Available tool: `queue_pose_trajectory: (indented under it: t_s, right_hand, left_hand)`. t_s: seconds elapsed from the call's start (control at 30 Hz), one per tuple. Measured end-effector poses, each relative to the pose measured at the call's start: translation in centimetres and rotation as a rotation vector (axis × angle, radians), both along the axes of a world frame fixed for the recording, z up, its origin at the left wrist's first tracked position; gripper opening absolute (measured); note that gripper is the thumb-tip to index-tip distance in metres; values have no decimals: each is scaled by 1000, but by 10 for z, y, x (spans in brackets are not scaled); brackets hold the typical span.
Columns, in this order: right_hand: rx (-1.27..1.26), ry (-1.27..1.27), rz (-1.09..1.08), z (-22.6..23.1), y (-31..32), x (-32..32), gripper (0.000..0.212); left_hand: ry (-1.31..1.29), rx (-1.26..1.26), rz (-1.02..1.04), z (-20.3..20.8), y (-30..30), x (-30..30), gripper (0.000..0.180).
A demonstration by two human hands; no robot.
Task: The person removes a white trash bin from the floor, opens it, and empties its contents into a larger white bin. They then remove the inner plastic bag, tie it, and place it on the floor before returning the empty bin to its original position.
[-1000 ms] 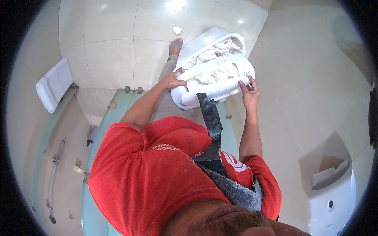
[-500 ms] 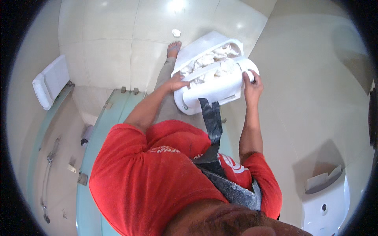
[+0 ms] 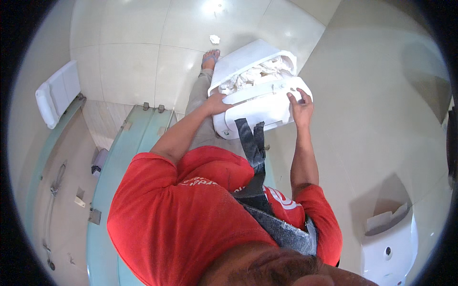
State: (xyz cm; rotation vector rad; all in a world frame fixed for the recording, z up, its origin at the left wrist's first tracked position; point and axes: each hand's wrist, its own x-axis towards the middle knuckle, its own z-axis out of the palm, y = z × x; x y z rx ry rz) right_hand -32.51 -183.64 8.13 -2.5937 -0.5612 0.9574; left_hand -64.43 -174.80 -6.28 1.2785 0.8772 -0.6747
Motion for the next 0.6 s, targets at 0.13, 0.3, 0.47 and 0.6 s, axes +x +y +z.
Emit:
queue_pose_trajectory:
  t_s: [0.13, 0.3, 0.47, 0.6]
  right_hand:
    - [12, -47, 6, -13, -14, 0, 48]
    - [42, -28, -45, -11, -23, -10, 47]
    - [73, -161, 74, -33, -9, -3, 44]
    - [89, -46, 30, -11, 3, -7, 40]
  left_hand:
    - [-7, 167, -38, -19, -8, -3, 76]
    - [-18, 118, 128, -2, 18, -1, 79]
    - [-88, 259, 77, 6, 3, 2, 68]
    - [-29, 130, 124, -1, -1, -14, 63]
